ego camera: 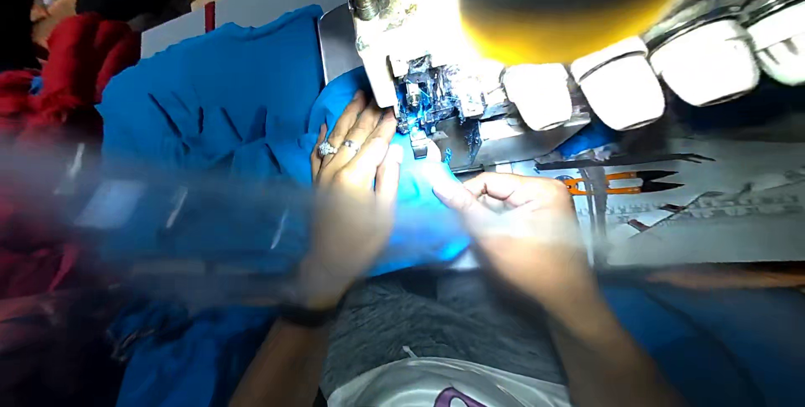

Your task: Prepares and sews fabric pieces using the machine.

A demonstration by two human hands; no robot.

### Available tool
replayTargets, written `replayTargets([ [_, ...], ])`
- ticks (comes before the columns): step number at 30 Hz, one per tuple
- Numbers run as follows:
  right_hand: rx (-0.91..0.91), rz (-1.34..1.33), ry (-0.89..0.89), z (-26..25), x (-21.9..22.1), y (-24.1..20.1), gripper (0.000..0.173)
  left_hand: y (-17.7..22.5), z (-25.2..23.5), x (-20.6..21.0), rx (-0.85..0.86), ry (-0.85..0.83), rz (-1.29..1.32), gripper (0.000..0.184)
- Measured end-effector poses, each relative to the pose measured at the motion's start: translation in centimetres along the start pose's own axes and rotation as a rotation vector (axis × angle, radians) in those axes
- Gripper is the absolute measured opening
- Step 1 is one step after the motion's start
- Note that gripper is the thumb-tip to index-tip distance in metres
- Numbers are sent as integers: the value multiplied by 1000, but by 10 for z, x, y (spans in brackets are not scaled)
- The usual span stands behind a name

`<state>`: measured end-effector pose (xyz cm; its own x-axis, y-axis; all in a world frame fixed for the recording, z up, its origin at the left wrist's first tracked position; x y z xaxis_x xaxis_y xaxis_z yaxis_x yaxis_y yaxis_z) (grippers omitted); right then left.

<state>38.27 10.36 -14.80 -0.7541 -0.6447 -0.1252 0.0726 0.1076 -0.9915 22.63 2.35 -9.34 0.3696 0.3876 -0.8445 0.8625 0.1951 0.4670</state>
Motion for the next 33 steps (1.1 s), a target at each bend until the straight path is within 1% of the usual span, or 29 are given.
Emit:
replayTargets([
  [3, 18, 55, -65, -3, -4, -1, 21, -8, -5, 5, 67, -28, 66, 36],
  [5, 21, 86, -72, -4, -7, -2, 20, -8, -8, 4, 102, -56, 74, 37],
  [8, 25, 113, -35, -3, -11, -2, 21, -11, -12, 7, 117, -73, 71, 36],
  [10, 11, 125, -1, 2, -12, -2, 16, -14, -13, 9, 117, -68, 82, 36],
  [11, 3, 127, -8, 7, -14, -1, 12, -16, -9, 8, 122, -74, 86, 37],
  [13, 20, 116, -87, 27, -23, 5, 5, -18, 9, -2, 150, -118, 65, 40],
  [14, 61, 108, -130, 41, -35, 10, 5, -15, 25, -10, 172, -141, 42, 42],
  [15, 118, 130, -135, 54, -58, 17, 5, -11, 40, -18, 204, -125, 26, 42],
  [16, 162, 174, -86, 66, -90, 23, 6, -7, 55, -25, 229, -68, 45, 40],
  [17, 182, 224, 6, 79, -126, 27, 8, -5, 74, -31, 239, 5, 93, 35],
  [18, 176, 287, 128, 89, -162, 29, 11, -2, 93, -33, 236, 62, 153, 30],
  [19, 169, 359, 270, 97, -195, 26, 14, 7, 108, -28, 223, 69, 204, 25],
  [21, 96, 488, 524, 101, -242, 15, 18, 34, 127, 5, 217, -71, 303, 22],
  [22, 48, 538, 597, 95, -254, 10, 19, 44, 136, 31, 234, -180, 358, 22],
  [23, 9, 591, 606, 85, -260, 7, 22, 51, 144, 56, 269, -290, 407, 23],
  [25, -39, 704, 520, 57, -257, 6, 29, 59, 153, 87, 318, -443, 482, 24],
  [26, -75, 753, 479, 43, -254, 6, 28, 62, 154, 92, 321, -477, 503, 23],
  [29, -160, 807, 378, 3, -250, 13, 27, 63, 145, 95, 293, -495, 463, 23],
  [30, -154, 811, 326, -11, -251, 17, 28, 62, 141, 95, 280, -494, 447, 23],
  [32, -68, 834, 182, -37, -251, 33, 32, 60, 137, 97, 251, -497, 439, 23],
  [33, -40, 839, 126, -45, -252, 43, 30, 60, 136, 99, 234, -497, 444, 23],
])
Point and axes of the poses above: each hand's wrist, its own z-axis away from the middle knuckle, its own x-axis out of the palm, y = z × x, the point moved 7 cm from there along -z, towards the middle knuckle, and after that the axes turned 7 degrees about -y, right-handed, at the moved point
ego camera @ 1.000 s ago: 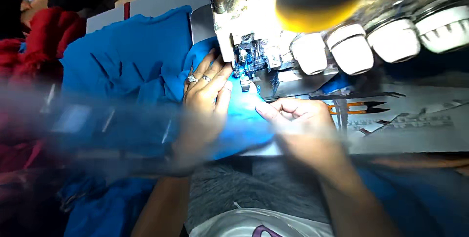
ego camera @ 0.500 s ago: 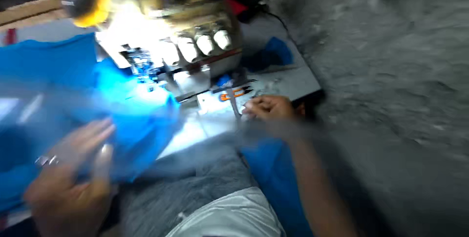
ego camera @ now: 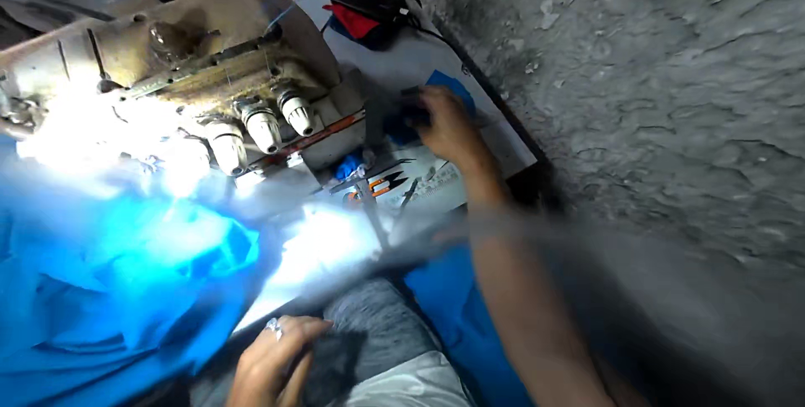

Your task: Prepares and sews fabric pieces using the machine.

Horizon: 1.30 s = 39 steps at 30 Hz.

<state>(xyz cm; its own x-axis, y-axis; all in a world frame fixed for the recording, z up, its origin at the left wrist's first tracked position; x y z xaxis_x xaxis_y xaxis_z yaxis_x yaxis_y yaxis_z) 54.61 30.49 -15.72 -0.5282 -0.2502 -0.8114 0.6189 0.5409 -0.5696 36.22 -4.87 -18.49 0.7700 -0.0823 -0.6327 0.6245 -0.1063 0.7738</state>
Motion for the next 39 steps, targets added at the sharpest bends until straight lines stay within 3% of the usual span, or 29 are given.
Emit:
replayTargets([
  [3, -99, -42, 75, -2, -3, 12, 16, 0, -2, 3, -22, 0, 34, 23],
  [7, -66, -241, 318, 29, -55, 21, 20, -2, -4, -3, 8, 7, 60, 24],
  [10, -118, -263, 368, 68, -99, -26, 16, 22, -25, -26, 118, 28, 56, 24],
  [15, -371, -615, 173, 130, -105, -151, 10, 142, -53, -96, 395, 275, -147, 36],
  [19, -395, -1053, -241, 155, -56, -231, 8, 204, -18, -123, 612, 326, -273, 27],
  [22, -298, -1280, -582, 168, 7, -267, 11, 195, 20, -122, 646, 302, -310, 9],
  [24, -351, -1406, -854, 182, 74, -265, 8, 168, 39, -110, 546, 234, -288, 12],
  [25, -331, -1451, -907, 188, 103, -258, 9, 152, 47, -104, 477, 202, -259, 13],
  [27, -278, -1474, -893, 196, 134, -246, 10, 127, 62, -98, 355, 171, -156, 17],
  [30, -224, -1464, -890, 208, 133, -254, 12, 107, 73, -91, 256, 158, -125, 45],
  [33, -291, -1458, -990, 214, 125, -272, 13, 110, 77, -88, 367, 236, -123, 14],
  [35, -339, -1436, -1023, 214, 120, -276, 14, 115, 80, -95, 418, 257, -79, 16],
  [37, -310, -1280, -890, 214, 115, -270, 14, 109, 81, -95, 386, 244, -39, 18],
  [39, -258, -1123, -720, 206, 109, -260, 27, 97, 80, -97, 296, 259, -47, 17],
])
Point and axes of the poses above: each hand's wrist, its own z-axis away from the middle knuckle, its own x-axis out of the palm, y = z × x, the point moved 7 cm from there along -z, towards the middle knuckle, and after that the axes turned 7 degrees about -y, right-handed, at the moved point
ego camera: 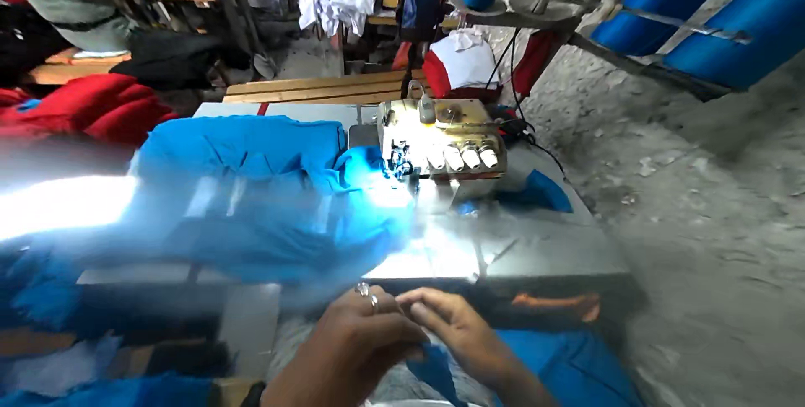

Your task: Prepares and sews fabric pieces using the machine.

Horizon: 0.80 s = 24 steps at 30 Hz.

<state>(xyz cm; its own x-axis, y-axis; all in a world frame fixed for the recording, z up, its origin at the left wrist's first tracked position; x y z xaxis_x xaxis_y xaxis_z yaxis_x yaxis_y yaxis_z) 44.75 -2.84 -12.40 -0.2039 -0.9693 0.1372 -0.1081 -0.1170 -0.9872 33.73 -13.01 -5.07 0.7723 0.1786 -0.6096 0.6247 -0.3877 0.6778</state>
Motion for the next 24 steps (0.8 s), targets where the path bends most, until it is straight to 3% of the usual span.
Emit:
replayTargets([
  [2, -73, -43, 16, 3, -5, -7, 43, -11, 0, -2, -92, 18, -14, 16],
  [3, -107, -27, 46, 3, -2, -13, 42, -16, 0, -2, -135, 48, 7, 16],
  [7, -238, 177, 350, 0, 10, -33, 16, -26, 4, -6, -243, 260, 266, 26],
  [10, -277, 216, 404, -2, 11, -33, 11, -30, 13, -6, -288, 350, 366, 19],
  [13, -302, 294, 403, -2, 10, -32, 14, -32, 17, -5, -282, 340, 354, 12],
  [16, -401, 479, 469, 2, 10, -35, 16, -33, 17, -3, -291, 305, 218, 15],
  [18, -430, 453, 512, 3, 5, -31, 16, -34, 12, -1, -286, 258, 150, 18],
  [21, -290, 156, 309, -2, -2, -14, 17, -38, 5, -2, -252, 149, 133, 20],
  [23, -154, -18, 78, -4, 3, -3, 24, -46, 4, -5, -236, 122, 240, 19],
  [24, -126, -44, 46, -4, 6, 0, 21, -52, 6, -4, -244, 143, 342, 18],
])
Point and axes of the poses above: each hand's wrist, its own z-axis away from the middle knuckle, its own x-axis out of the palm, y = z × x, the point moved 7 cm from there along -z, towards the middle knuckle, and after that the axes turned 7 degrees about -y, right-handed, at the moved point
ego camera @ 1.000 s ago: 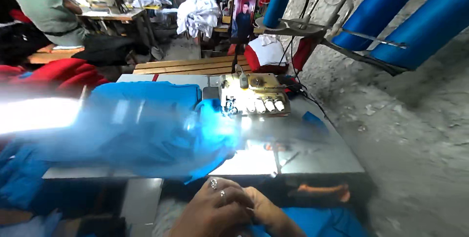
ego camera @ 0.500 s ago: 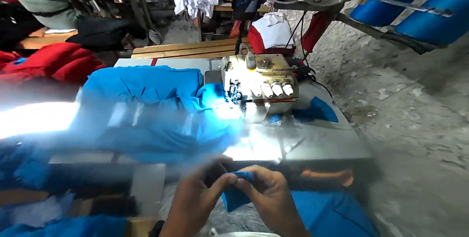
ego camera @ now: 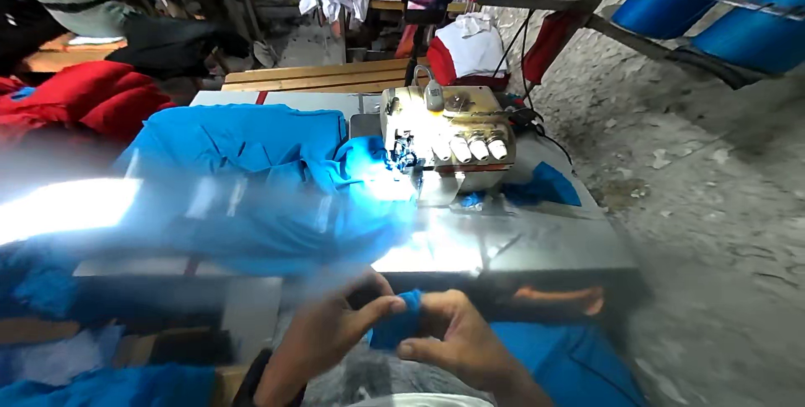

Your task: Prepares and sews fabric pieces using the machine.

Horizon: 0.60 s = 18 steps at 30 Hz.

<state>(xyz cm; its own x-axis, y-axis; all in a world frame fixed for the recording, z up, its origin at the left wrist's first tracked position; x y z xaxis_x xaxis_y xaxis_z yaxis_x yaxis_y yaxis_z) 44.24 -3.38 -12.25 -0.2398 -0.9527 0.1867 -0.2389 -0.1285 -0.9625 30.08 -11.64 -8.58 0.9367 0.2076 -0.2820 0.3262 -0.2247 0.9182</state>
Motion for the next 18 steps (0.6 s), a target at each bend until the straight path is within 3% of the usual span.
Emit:
replayTargets([
  [5, -119, 4, 357, -2, -2, -12, 21, -36, 30, 28, -66, 34, 617, 34],
  [6, -131, 17, 389, -2, -4, -11, 22, -34, 35, 32, -58, 35, 658, 29],
  [8, -155, 63, 377, -6, -6, -13, 27, -22, 36, 24, -27, 119, 570, 14],
  [10, -254, 247, 364, -9, -9, -28, 29, -7, 33, 1, -5, 189, 359, 11],
  [14, -438, 1013, 451, 1, -15, -64, 9, 5, 42, -18, -72, 48, 237, 12],
  [16, -463, 1132, 399, -3, -10, -71, 9, 6, 41, -15, -108, 7, 233, 12],
  [18, -441, 1087, 319, -8, -6, -67, 13, 4, 39, -12, -124, 43, 274, 10],
])
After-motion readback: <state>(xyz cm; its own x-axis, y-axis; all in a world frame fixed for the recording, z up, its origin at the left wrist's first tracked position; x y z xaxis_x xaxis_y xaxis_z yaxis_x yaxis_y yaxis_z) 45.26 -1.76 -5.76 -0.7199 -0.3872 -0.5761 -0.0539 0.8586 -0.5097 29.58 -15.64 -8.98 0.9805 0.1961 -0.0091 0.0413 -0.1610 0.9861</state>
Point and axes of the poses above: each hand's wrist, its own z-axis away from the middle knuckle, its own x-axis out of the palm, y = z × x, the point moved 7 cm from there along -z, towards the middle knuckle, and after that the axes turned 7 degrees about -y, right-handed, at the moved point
